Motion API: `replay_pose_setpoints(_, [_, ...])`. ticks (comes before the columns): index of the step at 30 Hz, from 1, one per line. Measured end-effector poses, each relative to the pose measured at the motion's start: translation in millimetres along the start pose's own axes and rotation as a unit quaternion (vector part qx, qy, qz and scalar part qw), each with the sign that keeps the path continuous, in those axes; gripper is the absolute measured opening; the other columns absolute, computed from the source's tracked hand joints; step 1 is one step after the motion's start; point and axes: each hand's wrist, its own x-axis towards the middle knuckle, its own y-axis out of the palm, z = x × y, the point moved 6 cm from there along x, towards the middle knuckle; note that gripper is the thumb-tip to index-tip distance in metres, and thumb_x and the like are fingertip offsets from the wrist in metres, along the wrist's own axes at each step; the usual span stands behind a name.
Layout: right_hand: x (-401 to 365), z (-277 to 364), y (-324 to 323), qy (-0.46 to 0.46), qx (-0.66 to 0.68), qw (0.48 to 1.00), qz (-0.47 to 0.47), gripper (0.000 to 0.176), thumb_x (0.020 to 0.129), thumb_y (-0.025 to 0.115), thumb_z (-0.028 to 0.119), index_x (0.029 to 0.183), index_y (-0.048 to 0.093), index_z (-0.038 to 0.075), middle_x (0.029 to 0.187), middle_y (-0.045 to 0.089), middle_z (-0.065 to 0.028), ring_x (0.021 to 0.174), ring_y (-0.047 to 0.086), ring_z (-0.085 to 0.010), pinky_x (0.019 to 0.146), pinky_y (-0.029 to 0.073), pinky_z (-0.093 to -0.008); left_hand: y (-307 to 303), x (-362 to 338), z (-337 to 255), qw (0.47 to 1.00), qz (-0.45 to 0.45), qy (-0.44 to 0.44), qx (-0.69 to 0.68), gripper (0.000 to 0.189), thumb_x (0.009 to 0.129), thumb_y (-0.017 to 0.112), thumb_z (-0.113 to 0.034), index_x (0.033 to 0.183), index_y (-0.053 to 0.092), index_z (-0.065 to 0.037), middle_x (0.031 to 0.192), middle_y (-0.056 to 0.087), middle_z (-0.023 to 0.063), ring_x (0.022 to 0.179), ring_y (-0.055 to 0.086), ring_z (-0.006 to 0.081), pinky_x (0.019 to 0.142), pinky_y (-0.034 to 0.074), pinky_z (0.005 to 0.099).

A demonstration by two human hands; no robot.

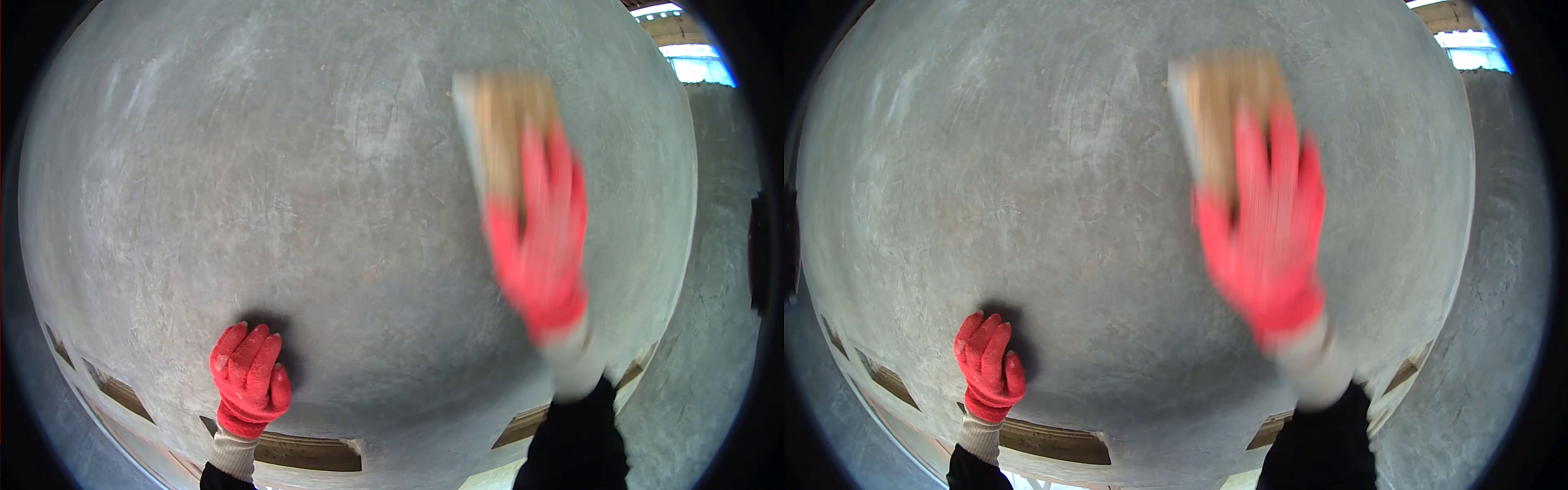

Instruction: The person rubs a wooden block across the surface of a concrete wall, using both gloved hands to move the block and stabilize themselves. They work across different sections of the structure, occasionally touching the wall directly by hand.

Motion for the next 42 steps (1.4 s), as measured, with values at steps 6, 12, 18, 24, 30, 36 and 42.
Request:
replay_pose_setpoints(6, [-215.5, 70.8, -62.4, 0.032, 0.051, 0.982, 0.179, 0.073, 0.09, 0.051, 0.049, 0.145, 0.035, 0.003, 0.144, 0.032, -0.0362, 0.12, 0.038, -0.0634, 0.092, 0.037, -0.0714, 0.6, 0.0, 0.7, 1.0, -0.005, -0.002, -0.006, 0.033, 0.081, 0.053, -0.016, 0.111, 0.064, -0.007, 0.117, 0.06, 0.0105, 0.113, 0.053, 0.0326, 0.094, 0.045, 0.0457])
replay_pose_setpoints(12, [15.2, -4.4, 8.2, -0.025, 0.045, 0.997, -0.054, 0.062, 0.087, 0.061, 0.025, 0.141, 0.044, -0.001, 0.132, 0.048, -0.0307, 0.113, 0.051, -0.0493, 0.097, 0.042, -0.0534, 1.0, -0.5, 0.4, 0.999, -0.008, 0.019, -0.046, 0.035, 0.08, 0.053, -0.015, 0.112, 0.062, -0.005, 0.117, 0.06, 0.0124, 0.113, 0.053, 0.0347, 0.094, 0.045, 0.0469])
replay_pose_setpoints(18, [192.0, -92.9, 52.1, 0.185, 0.11, 0.976, 0.016, 0.063, 0.087, 0.053, 0.043, 0.135, 0.049, 0.002, 0.14, 0.049, -0.0229, 0.128, 0.046, -0.0396, 0.106, 0.04, -0.0419, -6.8, -1.9, 10.0, 0.996, -0.018, 0.0, -0.093, 0.032, 0.082, 0.053, -0.017, 0.11, 0.065, -0.008, 0.116, 0.061, 0.0099, 0.112, 0.053, 0.0322, 0.094, 0.046, 0.0451])
replay_pose_setpoints(24, [-30.1, -35.2, 12.6, 0.092, 0.062, 0.993, -0.04, 0.058, 0.094, 0.058, 0.031, 0.142, 0.045, 0.001, 0.146, 0.04, -0.0241, 0.133, 0.042, -0.0394, 0.107, 0.036, -0.0434, -15.4, -20.3, 21.0, 0.999, 0.01, 0.018, -0.034, 0.035, 0.085, 0.051, -0.016, 0.115, 0.062, -0.002, 0.118, 0.06, 0.0156, 0.112, 0.054, 0.0363, 0.098, 0.041, 0.0479])
replay_pose_setpoints(30, [-260.6, 114.4, -72.5, 0.057, 0.075, 0.984, 0.154, 0.079, 0.086, 0.059, 0.05, 0.146, 0.036, 0.004, 0.148, 0.027, -0.0333, 0.13, 0.034, -0.0548, 0.099, 0.032, -0.0704, -46.0, -45.0, 97.4, 0.999, 0.01, -0.045, -0.019, 0.039, 0.084, 0.051, -0.014, 0.119, 0.059, 0.001, 0.122, 0.059, 0.0177, 0.116, 0.052, 0.04, 0.101, 0.038, 0.0496])
replay_pose_setpoints(36, [-91.7, 98.3, -5.4, 0.029, 0.094, 0.993, 0.066, 0.07, 0.086, 0.061, 0.037, 0.143, 0.043, 0.002, 0.139, 0.042, -0.0322, 0.127, 0.041, -0.0514, 0.104, 0.033, -0.063, -32.6, -55.2, 102.1, 0.999, 0.005, -0.039, 0.03, 0.04, 0.084, 0.051, -0.014, 0.12, 0.059, 0.001, 0.124, 0.058, 0.0181, 0.117, 0.051, 0.0406, 0.1, 0.039, 0.0495])
replay_pose_setpoints(42, [153.5, 24.7, 63.0, 0.175, 0.006, 0.984, -0.041, 0.059, 0.086, 0.053, 0.043, 0.129, 0.053, 0.003, 0.135, 0.051, -0.0248, 0.123, 0.049, -0.0414, 0.102, 0.042, -0.0437, -30.8, -59.7, 103.8, 0.999, 0.031, -0.014, 0.007, 0.04, 0.088, 0.049, -0.016, 0.123, 0.058, 0.003, 0.129, 0.055, 0.02, 0.124, 0.047, 0.0427, 0.104, 0.034, 0.0506])
